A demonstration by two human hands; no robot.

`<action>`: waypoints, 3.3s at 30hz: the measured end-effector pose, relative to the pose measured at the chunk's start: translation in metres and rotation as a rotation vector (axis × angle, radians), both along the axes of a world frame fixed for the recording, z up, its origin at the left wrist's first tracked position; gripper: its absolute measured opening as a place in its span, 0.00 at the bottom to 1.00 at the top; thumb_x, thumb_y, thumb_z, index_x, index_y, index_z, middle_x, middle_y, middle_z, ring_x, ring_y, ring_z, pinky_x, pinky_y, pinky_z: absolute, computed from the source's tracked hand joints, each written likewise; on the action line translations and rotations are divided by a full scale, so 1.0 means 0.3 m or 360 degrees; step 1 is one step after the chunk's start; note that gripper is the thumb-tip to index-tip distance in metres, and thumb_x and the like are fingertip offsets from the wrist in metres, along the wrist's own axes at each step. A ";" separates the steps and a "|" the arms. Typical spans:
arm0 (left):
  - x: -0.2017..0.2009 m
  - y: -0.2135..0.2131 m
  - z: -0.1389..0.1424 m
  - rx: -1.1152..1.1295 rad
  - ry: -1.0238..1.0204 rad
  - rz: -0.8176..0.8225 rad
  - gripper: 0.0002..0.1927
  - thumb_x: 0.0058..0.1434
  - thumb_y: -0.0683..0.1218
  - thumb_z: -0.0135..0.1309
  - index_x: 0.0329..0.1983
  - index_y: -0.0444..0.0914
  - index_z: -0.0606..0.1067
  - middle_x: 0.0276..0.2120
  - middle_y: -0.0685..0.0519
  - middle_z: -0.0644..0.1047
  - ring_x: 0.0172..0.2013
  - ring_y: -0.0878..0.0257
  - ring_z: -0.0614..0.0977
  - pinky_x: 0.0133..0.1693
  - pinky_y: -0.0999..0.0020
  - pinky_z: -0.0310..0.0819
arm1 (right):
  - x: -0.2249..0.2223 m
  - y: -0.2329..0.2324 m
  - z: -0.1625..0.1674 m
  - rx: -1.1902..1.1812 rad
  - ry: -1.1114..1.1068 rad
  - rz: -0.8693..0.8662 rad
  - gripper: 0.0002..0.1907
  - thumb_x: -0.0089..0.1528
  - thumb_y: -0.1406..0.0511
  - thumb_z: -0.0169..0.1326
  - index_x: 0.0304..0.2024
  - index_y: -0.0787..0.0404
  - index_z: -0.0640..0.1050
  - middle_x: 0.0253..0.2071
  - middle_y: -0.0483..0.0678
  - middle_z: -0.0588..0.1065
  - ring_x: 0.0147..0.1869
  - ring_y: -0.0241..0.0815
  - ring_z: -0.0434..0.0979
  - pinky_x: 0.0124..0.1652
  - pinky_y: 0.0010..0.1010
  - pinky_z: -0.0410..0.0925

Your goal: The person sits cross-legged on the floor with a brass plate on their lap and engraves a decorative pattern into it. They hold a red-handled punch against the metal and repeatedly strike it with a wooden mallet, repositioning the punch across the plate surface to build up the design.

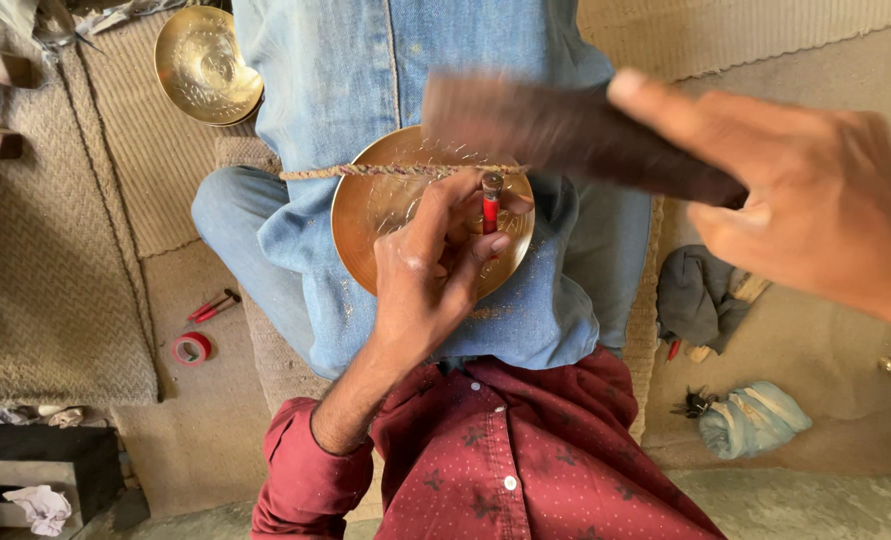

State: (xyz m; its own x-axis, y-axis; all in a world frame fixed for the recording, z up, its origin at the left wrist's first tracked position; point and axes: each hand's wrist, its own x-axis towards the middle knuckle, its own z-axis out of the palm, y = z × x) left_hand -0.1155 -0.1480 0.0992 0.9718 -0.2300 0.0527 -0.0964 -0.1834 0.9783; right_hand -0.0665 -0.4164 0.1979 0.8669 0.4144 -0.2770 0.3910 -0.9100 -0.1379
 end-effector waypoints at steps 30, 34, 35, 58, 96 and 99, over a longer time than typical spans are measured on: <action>-0.005 -0.021 0.011 -0.0156 0.0112 0.0099 0.25 0.67 0.34 0.60 0.63 0.34 0.65 0.50 0.50 0.84 0.50 0.65 0.87 0.43 0.75 0.82 | 0.034 0.016 0.035 0.0322 -0.0089 0.0123 0.51 0.47 0.79 0.61 0.73 0.49 0.66 0.43 0.52 0.81 0.35 0.48 0.80 0.37 0.37 0.74; -0.007 -0.021 0.012 -0.0074 0.0083 0.0130 0.25 0.66 0.35 0.61 0.63 0.34 0.66 0.49 0.50 0.85 0.48 0.65 0.88 0.42 0.74 0.82 | 0.038 0.032 0.034 0.0430 0.0114 -0.0188 0.48 0.53 0.76 0.58 0.75 0.47 0.62 0.37 0.46 0.78 0.36 0.43 0.81 0.38 0.35 0.75; -0.007 -0.022 0.012 -0.0075 0.0096 0.0127 0.25 0.66 0.35 0.61 0.63 0.34 0.66 0.49 0.50 0.85 0.48 0.65 0.88 0.42 0.74 0.82 | 0.039 0.034 0.037 0.0130 0.0082 -0.0056 0.48 0.53 0.75 0.61 0.74 0.44 0.62 0.35 0.45 0.79 0.34 0.43 0.81 0.37 0.36 0.75; -0.008 -0.018 0.015 0.0023 0.0039 0.0142 0.25 0.64 0.36 0.63 0.62 0.35 0.68 0.49 0.49 0.84 0.45 0.61 0.89 0.42 0.70 0.82 | 0.042 0.065 0.058 0.0396 0.0100 -0.0087 0.48 0.53 0.73 0.56 0.75 0.42 0.60 0.36 0.43 0.77 0.35 0.41 0.80 0.37 0.34 0.74; 0.001 -0.034 0.005 -0.0195 0.0131 0.0126 0.23 0.67 0.35 0.60 0.63 0.33 0.66 0.49 0.50 0.84 0.48 0.65 0.87 0.42 0.74 0.83 | 0.042 0.037 0.061 0.0625 0.0116 -0.0211 0.46 0.53 0.75 0.59 0.74 0.48 0.65 0.40 0.49 0.78 0.37 0.45 0.79 0.39 0.35 0.74; -0.002 -0.033 0.006 -0.0130 0.0071 0.0110 0.23 0.67 0.36 0.61 0.63 0.34 0.66 0.49 0.50 0.85 0.48 0.65 0.87 0.41 0.74 0.82 | 0.055 0.051 0.075 0.0125 0.0027 0.0016 0.51 0.49 0.77 0.61 0.75 0.44 0.67 0.38 0.50 0.80 0.32 0.49 0.80 0.35 0.39 0.72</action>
State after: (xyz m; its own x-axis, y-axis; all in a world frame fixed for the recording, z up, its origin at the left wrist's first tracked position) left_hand -0.1162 -0.1577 0.1009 0.9869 -0.1592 0.0247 -0.0422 -0.1077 0.9933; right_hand -0.0501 -0.4010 0.2206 0.8581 0.4440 -0.2580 0.3969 -0.8922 -0.2153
